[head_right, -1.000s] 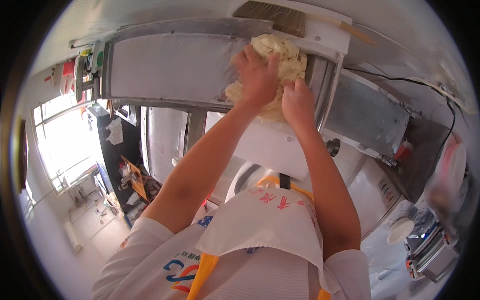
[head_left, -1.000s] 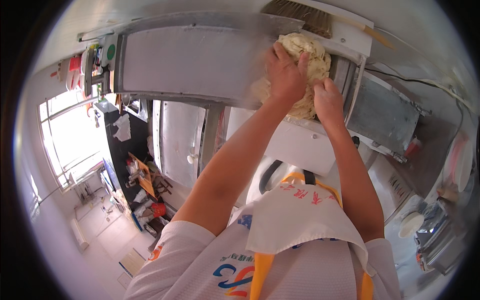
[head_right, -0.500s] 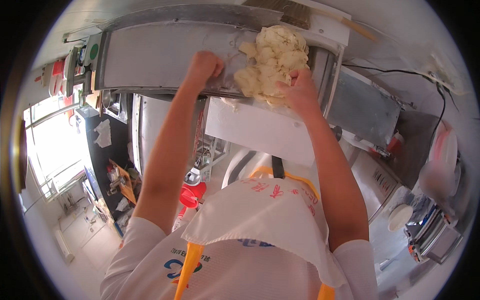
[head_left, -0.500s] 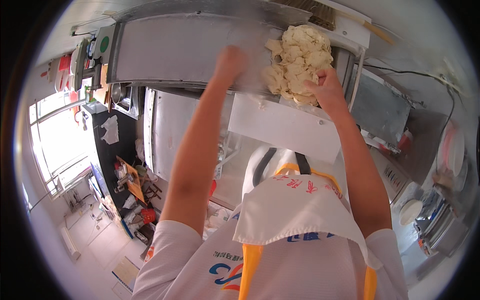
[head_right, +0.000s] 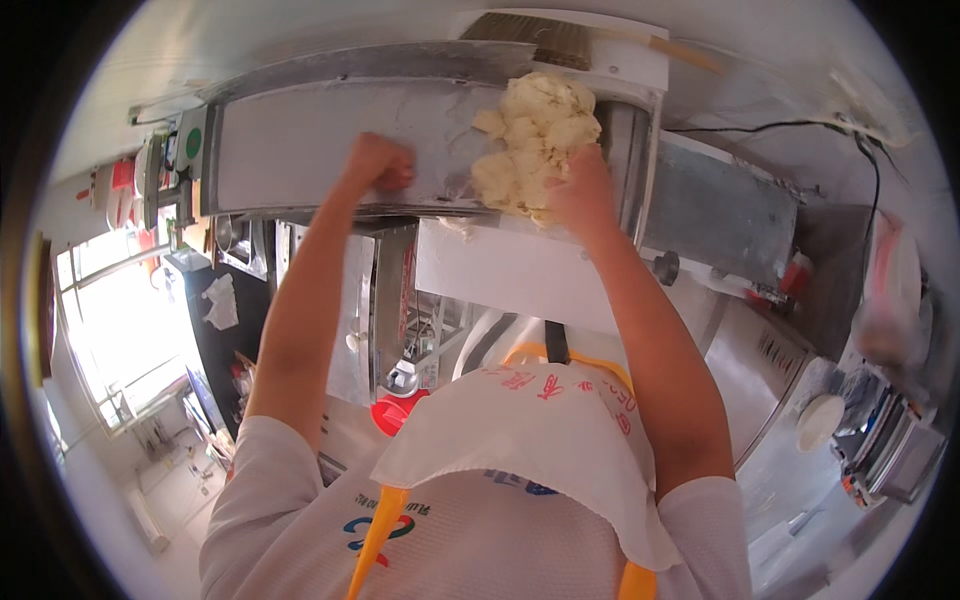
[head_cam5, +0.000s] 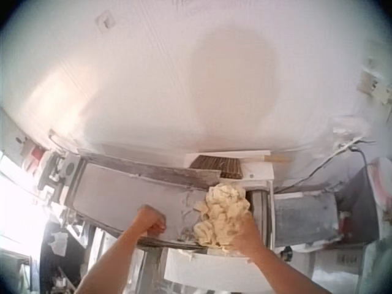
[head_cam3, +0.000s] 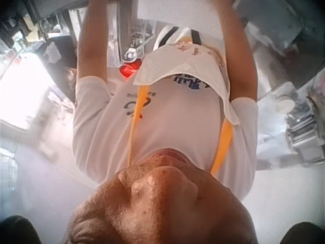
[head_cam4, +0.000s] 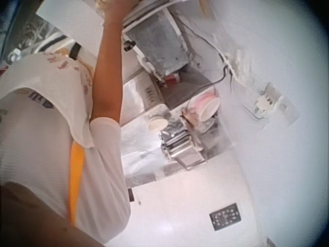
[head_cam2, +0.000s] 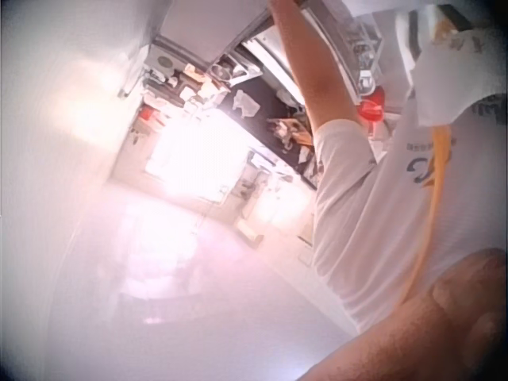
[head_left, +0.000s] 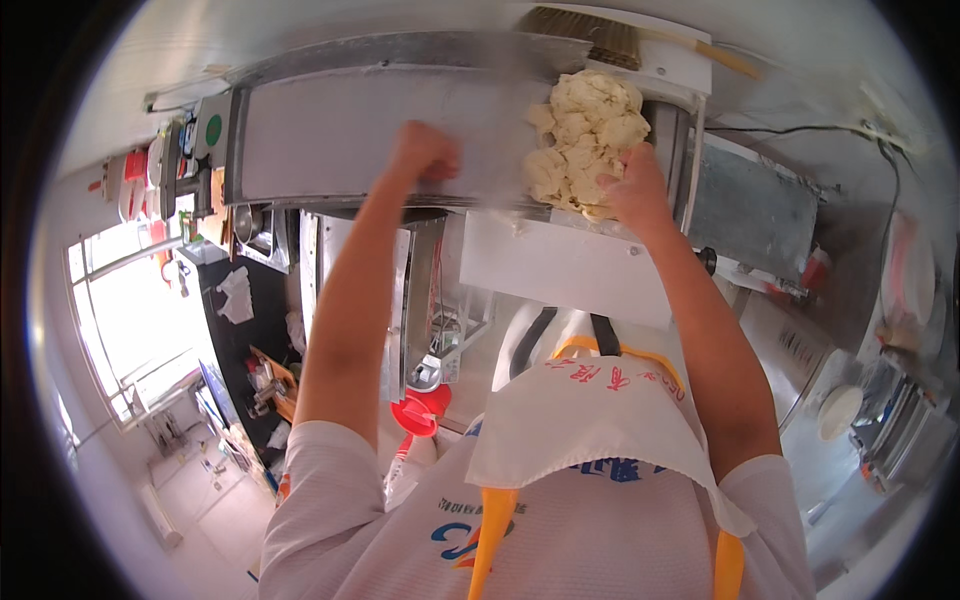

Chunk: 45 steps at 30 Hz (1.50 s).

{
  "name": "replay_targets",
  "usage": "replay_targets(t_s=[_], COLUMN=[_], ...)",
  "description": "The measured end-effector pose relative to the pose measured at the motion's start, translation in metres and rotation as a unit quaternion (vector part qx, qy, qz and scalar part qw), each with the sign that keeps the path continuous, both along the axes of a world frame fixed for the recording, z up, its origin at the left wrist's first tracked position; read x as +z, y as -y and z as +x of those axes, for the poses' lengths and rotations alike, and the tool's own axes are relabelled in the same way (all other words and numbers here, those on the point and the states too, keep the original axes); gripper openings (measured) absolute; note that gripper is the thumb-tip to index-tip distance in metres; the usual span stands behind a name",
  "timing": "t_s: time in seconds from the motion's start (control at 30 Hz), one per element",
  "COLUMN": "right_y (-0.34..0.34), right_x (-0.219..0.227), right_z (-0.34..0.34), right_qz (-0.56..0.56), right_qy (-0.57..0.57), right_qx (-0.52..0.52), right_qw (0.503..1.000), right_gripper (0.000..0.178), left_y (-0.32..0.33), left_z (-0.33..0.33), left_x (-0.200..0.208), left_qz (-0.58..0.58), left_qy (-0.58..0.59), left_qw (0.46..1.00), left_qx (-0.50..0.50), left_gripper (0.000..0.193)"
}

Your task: The person kneads dough by hand, places it into a mixer, removes it, and feeds it through a dough roller machine.

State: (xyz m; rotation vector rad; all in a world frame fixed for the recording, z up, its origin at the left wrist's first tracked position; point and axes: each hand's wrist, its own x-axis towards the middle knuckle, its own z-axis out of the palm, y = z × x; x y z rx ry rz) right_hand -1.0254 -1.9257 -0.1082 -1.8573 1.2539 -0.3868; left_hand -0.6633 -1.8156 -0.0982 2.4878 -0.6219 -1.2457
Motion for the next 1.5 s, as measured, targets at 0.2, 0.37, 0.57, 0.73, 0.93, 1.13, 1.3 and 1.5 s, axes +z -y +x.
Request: replay_targets(t_s=[0.2,0.37,0.57,0.73,0.93,1.13,1.3,1.5], right_y=[-0.014,-0.015,-0.014,-0.001,0.088,0.122,0.121,0.078], right_x=[0.01,0.017,0.021,0.027,0.05,-0.221,-0.362,-0.353], right_z=[0.016,0.018,0.022,-0.005,-0.165,-0.186,-0.124,-0.073], right_qz=[-0.023,-0.037,0.028,0.072,0.254,0.353,0.492,0.402], right_qy=[-0.064,-0.107,-0.095,-0.022,0.204,-0.028,0.104,0.183], right_qx=[0.018,0.039,-0.023,0.009,-0.075,-0.087,-0.112,-0.164], right_qw=[0.998,0.993,0.995,0.997,0.943,0.931,0.857,0.882], right_gripper=[0.048,0.045,0.033,0.016,0.035,0.085,0.083,0.066], left_y=[-0.014,0.04,0.102,0.129,0.12,0.121,0.142,0.13], left_z=[-0.017,-0.143,-0.205,-0.244,-0.251,-0.257,-0.265,-0.27], left_x=[0.048,0.031,0.03,-0.014,-0.019,-0.028,-0.031,-0.036], left_qz=[-0.073,-0.281,-0.263,-0.312,-0.234,-0.216,-0.239,-0.231], left_qy=[0.212,0.036,0.188,0.37,0.401,0.447,0.461,0.473], left_qw=[0.964,0.946,0.944,0.873,0.882,0.864,0.844,0.843], left_qx=[-0.143,-0.156,-0.067,-0.054,-0.076,-0.088,-0.136,-0.104], left_gripper=[0.018,0.028,0.045,0.05,0.043,0.038,0.035,0.032])
